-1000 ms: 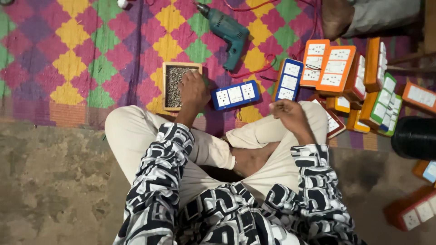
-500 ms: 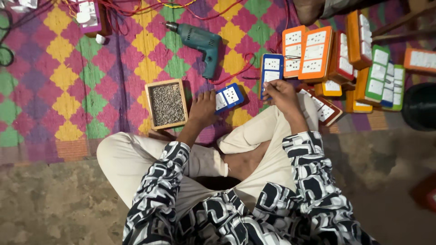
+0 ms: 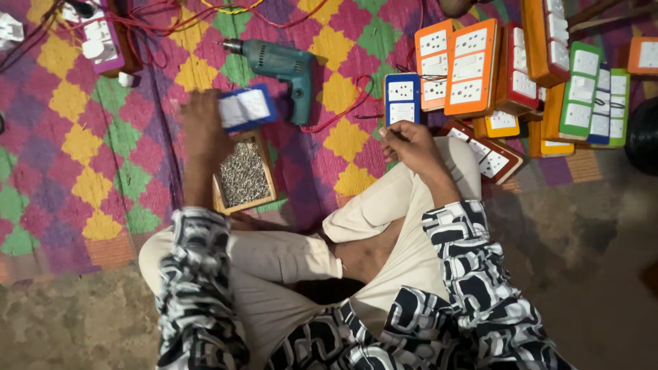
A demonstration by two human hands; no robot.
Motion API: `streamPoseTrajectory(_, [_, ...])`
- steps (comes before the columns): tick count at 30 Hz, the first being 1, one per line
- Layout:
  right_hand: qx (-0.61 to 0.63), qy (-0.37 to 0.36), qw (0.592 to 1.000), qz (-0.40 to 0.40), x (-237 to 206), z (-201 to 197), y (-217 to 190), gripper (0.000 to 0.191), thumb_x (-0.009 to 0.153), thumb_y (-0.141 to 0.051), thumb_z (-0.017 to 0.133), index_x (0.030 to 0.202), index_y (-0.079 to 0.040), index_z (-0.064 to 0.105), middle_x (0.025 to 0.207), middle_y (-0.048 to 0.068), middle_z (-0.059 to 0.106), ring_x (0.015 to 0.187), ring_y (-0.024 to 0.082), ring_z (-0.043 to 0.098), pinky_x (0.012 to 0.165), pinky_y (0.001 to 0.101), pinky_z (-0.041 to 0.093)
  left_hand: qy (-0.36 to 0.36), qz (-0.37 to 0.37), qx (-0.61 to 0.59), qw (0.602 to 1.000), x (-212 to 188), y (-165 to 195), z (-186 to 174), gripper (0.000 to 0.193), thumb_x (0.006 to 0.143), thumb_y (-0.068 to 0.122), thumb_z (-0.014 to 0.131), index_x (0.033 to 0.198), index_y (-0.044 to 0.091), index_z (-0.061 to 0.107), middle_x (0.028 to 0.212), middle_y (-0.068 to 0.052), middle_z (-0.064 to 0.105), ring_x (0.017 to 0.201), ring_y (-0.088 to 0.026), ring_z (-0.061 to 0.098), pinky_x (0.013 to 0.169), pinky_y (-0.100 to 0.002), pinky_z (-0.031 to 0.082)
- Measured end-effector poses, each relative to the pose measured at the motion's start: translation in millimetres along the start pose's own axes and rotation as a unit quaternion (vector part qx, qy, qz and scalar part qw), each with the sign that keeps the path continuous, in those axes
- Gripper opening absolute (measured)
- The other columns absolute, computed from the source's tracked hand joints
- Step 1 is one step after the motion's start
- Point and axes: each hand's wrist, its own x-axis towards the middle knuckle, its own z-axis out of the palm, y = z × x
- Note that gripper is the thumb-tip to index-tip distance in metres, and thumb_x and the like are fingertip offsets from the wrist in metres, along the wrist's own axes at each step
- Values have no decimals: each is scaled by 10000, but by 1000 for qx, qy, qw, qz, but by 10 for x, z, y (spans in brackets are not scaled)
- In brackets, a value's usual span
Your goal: The person sits on a mat and assembles multiple wooden electrical socket boxes. They insert screws into the sockets by hand and then use a corded drill to tighten them. The person handles several blue and orange socket boxes, placing them on the mat as they work.
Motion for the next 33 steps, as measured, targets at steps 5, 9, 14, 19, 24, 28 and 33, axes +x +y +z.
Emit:
streamPoseTrajectory(5, [-3,-9,1000,-2,-67,38,-2,226,985,-228,714,990,-6,669,800,31,671,663,99,639,589,262,567,-56,-100,-22,993,96,-785,70,805,718,324,937,1330,8,523,1289,-241,574,1257,-468,493,1092,-652,301])
streamPoseTrajectory(9, [-34,-5,999,6,-129,85,-23,209,978,-229,704,1007,-23,680,797,19,671,643,90,636,584,253,561,-79,-177,-78,978,-109,-1007,157,768,754,312,887,1379,42,531,1323,-229,581,1262,-460,519,1103,-563,416])
streamPoseTrajectory(14, [-195,3,977,-83,-135,228,26,205,971,-212,720,1002,-10,702,802,24,694,687,69,613,609,260,520,-31,-156,-47,986,-261,-1005,263,931,773,376,879,1462,-60,430,1434,-315,491,1335,-554,438,1125,-612,348])
streamPoseTrajectory(19, [-253,-9,961,-110,378,748,21,366,968,-295,766,1064,30,627,853,121,671,742,135,614,666,301,523,-151,-222,-6,963,-903,-607,-155,1019,828,375,789,1589,-82,288,1551,-372,320,1435,-638,245,1090,-754,209])
streamPoseTrajectory(24, [-348,143,910,-173,1221,1564,-34,823,721,-414,998,1185,78,529,1019,217,693,920,273,674,763,355,529,-166,-198,-23,966,-2056,562,-1213,970,790,510,732,1509,-33,373,1510,-279,414,1429,-539,321,1141,-689,216])
streamPoseTrajectory(28, [-308,140,941,-11,1580,1746,-105,636,691,-218,908,1135,98,581,976,224,705,820,335,708,682,406,552,-45,-242,-22,969,-2285,1204,-1729,595,926,390,668,1397,42,565,1467,-157,591,1457,-336,455,1241,-559,235])
streamPoseTrajectory(33, [53,17,998,2,1608,1416,-425,474,759,-36,811,1156,97,588,973,211,700,774,313,736,662,421,601,13,-268,-90,959,-2036,1210,-1781,591,910,409,691,1327,-1,607,1369,-166,623,1361,-323,518,1220,-547,269])
